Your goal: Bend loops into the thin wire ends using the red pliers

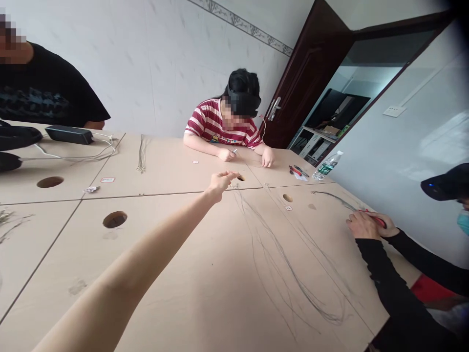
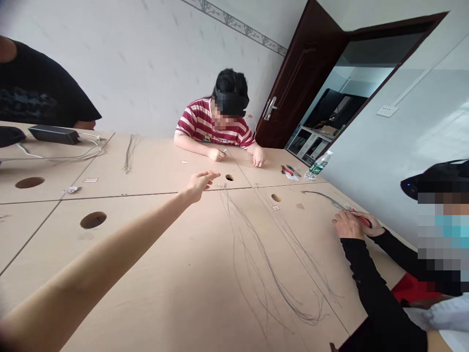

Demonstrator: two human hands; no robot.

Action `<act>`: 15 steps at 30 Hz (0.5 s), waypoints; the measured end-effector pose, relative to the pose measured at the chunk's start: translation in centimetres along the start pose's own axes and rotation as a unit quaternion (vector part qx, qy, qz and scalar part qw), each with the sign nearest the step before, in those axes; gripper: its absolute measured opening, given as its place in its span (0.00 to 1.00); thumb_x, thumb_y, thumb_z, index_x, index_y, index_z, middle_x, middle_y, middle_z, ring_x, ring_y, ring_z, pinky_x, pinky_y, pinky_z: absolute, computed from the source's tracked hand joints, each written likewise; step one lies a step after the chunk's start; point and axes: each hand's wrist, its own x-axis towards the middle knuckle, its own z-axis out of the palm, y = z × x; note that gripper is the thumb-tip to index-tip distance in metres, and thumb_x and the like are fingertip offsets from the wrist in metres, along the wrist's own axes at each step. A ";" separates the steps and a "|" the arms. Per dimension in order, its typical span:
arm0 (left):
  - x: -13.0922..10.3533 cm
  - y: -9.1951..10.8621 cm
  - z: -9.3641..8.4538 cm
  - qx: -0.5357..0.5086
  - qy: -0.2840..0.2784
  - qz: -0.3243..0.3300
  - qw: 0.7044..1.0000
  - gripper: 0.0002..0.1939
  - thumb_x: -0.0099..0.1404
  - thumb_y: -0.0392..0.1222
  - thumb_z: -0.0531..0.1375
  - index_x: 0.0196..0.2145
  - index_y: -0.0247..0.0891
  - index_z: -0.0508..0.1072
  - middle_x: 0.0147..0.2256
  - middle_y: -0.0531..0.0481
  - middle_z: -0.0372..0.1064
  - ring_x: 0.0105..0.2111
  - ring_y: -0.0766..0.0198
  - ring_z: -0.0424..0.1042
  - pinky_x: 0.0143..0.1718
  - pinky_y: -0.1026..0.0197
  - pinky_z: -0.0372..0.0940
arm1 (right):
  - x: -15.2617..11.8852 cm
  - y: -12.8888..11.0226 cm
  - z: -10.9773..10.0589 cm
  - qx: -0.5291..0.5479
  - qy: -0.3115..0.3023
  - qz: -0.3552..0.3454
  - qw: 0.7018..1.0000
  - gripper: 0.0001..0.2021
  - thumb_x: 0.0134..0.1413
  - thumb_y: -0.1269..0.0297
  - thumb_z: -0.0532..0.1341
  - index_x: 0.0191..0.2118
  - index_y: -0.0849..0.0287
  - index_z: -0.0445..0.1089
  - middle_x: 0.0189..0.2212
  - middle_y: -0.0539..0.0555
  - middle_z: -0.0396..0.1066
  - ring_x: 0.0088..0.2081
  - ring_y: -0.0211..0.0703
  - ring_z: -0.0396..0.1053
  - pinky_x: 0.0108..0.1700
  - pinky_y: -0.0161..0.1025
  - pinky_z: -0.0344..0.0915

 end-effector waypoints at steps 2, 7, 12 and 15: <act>1.6 -1.6 0.7 0.019 0.006 -0.013 1.000 0.15 0.70 0.44 0.58 0.52 0.37 0.70 0.52 0.43 0.69 0.46 0.56 0.72 0.46 0.49 0.70 | 0.8 1.3 -0.2 -0.004 0.008 0.008 1.000 0.16 0.61 0.47 0.57 0.42 0.51 0.73 0.40 0.56 0.74 0.43 0.49 0.70 0.45 0.51 0.70; 5.2 -5.1 1.6 0.071 0.028 -0.023 0.997 0.16 0.69 0.45 0.59 0.52 0.36 0.70 0.52 0.43 0.68 0.47 0.55 0.72 0.46 0.48 0.70 | 2.9 3.7 0.0 0.000 0.023 0.032 0.999 0.15 0.54 0.41 0.55 0.26 0.42 0.70 0.20 0.53 0.70 0.38 0.55 0.69 0.41 0.54 0.65; 7.8 -7.9 1.9 0.145 0.052 -0.013 0.988 0.16 0.69 0.44 0.59 0.53 0.37 0.70 0.52 0.42 0.68 0.47 0.56 0.72 0.47 0.48 0.70 | 3.9 5.9 0.0 0.000 0.031 0.063 0.998 0.17 0.53 0.43 0.51 0.30 0.44 0.71 0.22 0.54 0.71 0.40 0.60 0.72 0.36 0.53 0.65; 9.0 -9.0 2.1 0.188 0.057 -0.005 0.980 0.17 0.69 0.44 0.59 0.53 0.36 0.70 0.52 0.42 0.68 0.47 0.55 0.72 0.47 0.47 0.70 | 4.3 7.6 -0.5 -0.003 0.032 0.088 0.996 0.16 0.56 0.45 0.50 0.31 0.46 0.70 0.23 0.53 0.69 0.44 0.63 0.73 0.35 0.53 0.66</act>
